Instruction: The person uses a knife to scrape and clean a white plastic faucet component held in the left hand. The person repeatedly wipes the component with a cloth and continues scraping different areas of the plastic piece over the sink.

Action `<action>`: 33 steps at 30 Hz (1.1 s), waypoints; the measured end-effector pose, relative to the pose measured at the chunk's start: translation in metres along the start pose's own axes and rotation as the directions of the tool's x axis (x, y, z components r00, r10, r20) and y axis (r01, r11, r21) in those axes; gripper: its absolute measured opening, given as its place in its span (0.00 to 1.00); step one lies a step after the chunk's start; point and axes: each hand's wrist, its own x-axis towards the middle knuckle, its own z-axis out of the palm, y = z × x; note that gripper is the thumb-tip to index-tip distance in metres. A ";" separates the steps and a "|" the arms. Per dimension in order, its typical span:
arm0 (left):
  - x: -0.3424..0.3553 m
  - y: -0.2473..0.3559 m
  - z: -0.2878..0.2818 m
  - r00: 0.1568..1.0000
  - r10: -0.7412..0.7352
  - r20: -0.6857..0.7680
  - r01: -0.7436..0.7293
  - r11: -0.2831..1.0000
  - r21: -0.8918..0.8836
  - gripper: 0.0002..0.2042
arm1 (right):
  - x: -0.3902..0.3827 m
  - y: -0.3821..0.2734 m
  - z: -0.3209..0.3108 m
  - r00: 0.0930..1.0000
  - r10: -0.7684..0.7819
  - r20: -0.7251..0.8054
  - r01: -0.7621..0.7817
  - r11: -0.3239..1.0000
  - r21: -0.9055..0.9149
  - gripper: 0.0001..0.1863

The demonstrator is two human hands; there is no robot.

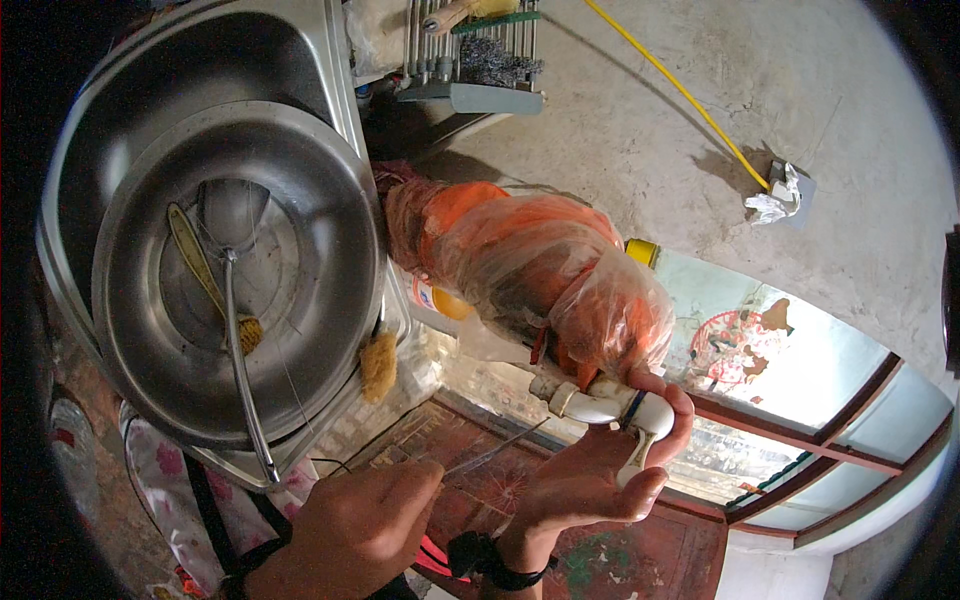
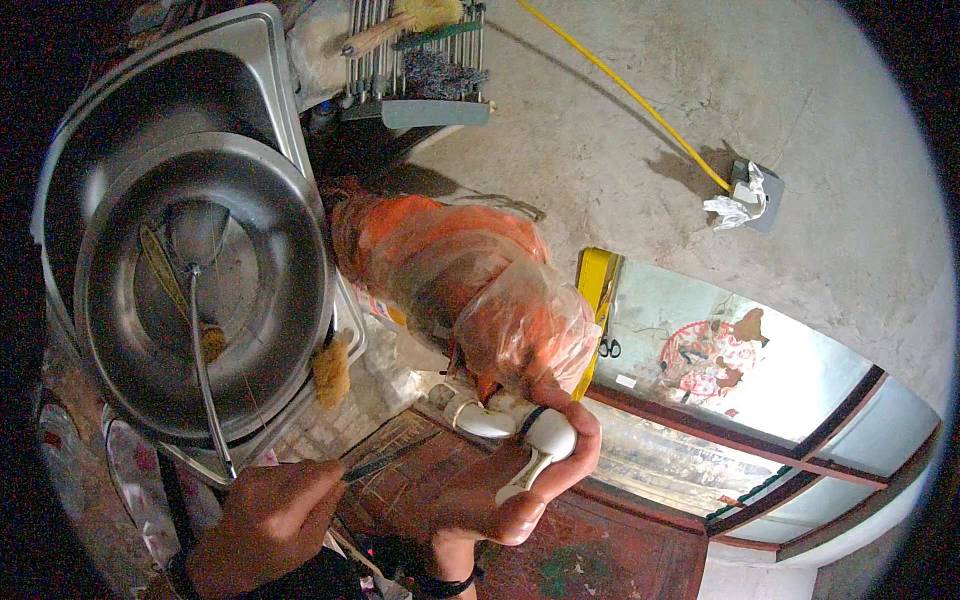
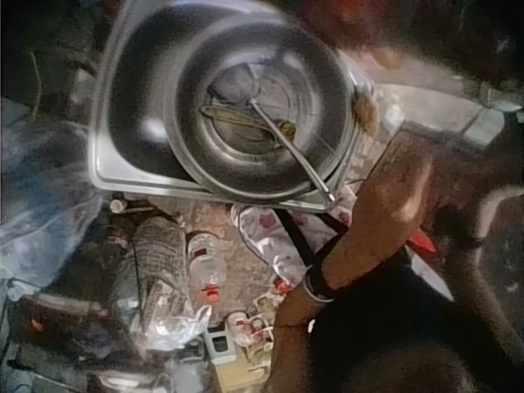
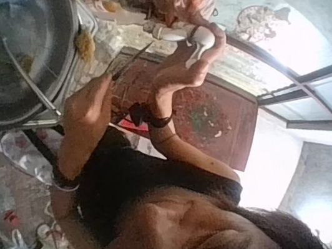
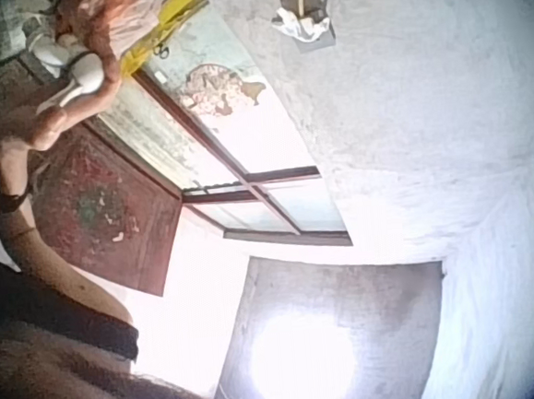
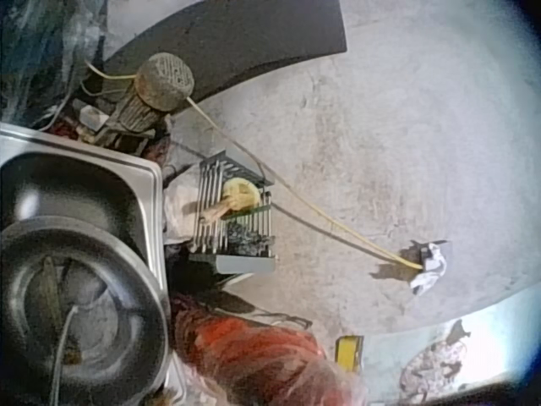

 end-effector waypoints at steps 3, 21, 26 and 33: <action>0.006 0.001 0.000 1.000 -0.026 0.011 0.026 1.000 0.006 0.10 | 0.002 0.002 0.001 1.000 -0.010 -0.002 0.010 0.999 -0.043 0.36; 0.004 0.005 -0.005 0.999 -0.033 0.018 0.033 0.999 -0.010 0.10 | -0.004 -0.011 0.018 0.996 0.044 -0.073 -0.041 0.998 0.039 0.35; 0.009 -0.001 -0.001 1.000 0.027 0.010 -0.028 0.999 0.034 0.09 | 0.000 -0.006 0.007 0.997 0.039 -0.065 -0.041 0.999 -0.036 0.35; 0.007 -0.006 -0.006 0.989 -0.140 0.051 0.142 0.990 -0.026 0.08 | -0.003 -0.010 0.013 0.998 0.034 -0.051 -0.034 0.999 -0.013 0.35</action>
